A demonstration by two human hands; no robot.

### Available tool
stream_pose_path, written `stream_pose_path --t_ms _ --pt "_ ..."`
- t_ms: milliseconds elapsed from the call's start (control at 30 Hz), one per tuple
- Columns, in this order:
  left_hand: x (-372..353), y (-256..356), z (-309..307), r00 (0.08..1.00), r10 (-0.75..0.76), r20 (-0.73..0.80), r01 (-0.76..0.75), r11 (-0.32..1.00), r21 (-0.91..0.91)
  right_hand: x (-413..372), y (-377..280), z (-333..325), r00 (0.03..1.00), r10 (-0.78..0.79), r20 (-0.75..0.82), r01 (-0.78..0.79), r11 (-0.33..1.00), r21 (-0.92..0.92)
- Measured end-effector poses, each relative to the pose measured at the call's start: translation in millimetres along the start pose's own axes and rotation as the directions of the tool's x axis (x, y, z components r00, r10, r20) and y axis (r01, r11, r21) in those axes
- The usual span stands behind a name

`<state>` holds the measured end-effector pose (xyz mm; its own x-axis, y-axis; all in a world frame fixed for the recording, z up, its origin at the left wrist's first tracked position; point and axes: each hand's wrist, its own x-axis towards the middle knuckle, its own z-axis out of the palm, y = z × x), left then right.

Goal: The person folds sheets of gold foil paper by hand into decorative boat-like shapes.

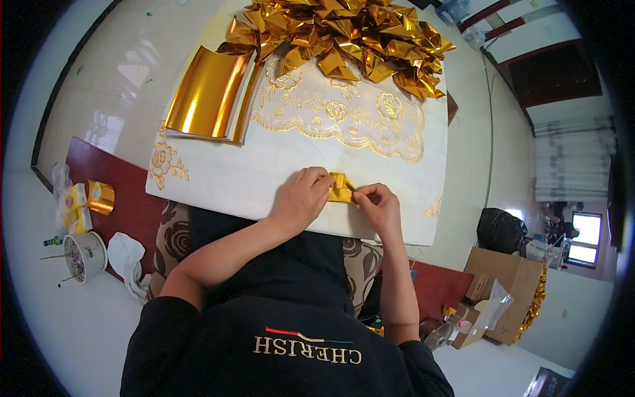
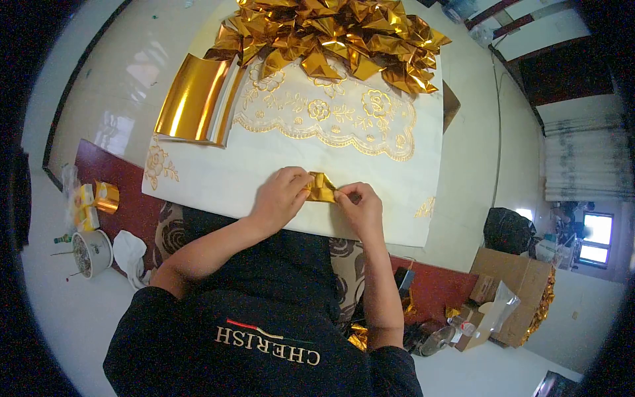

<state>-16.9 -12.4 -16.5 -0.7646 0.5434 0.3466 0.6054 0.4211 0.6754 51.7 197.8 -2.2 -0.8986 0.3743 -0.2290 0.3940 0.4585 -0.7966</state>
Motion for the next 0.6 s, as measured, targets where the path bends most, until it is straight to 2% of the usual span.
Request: stream_pose_path --t_ms 67,200,233,300,333,433,600 --pt "4 1 -4 0.999 -0.024 -0.022 0.023 1.000 -0.012 3 -10 -4 0.991 0.127 0.049 -0.133 0.980 0.150" --pt "24 -5 -5 0.987 -0.071 -0.145 0.076 0.997 0.025 16 -23 -11 0.999 0.028 0.026 -0.036 0.927 0.373" --pt "31 -8 -5 0.975 -0.217 -0.056 0.204 0.962 -0.184 20 -28 -14 1.000 0.025 0.007 -0.026 0.923 0.383" --pt "48 -12 -4 0.885 -0.420 0.199 0.459 0.720 -0.521 29 -42 -21 0.999 0.019 -0.035 -0.004 0.914 0.405" --pt "57 -16 -4 0.890 -0.410 0.197 0.441 0.668 -0.599 34 -47 -23 0.998 0.006 -0.062 0.021 0.905 0.424" --pt "88 -11 -14 0.805 -0.490 0.336 0.561 0.444 -0.699 54 -55 -30 0.990 -0.030 -0.138 0.092 0.879 0.468" --pt "137 -9 -8 0.829 -0.514 0.218 0.409 0.294 -0.864 85 -69 -40 0.976 -0.095 -0.195 0.185 0.835 0.518"
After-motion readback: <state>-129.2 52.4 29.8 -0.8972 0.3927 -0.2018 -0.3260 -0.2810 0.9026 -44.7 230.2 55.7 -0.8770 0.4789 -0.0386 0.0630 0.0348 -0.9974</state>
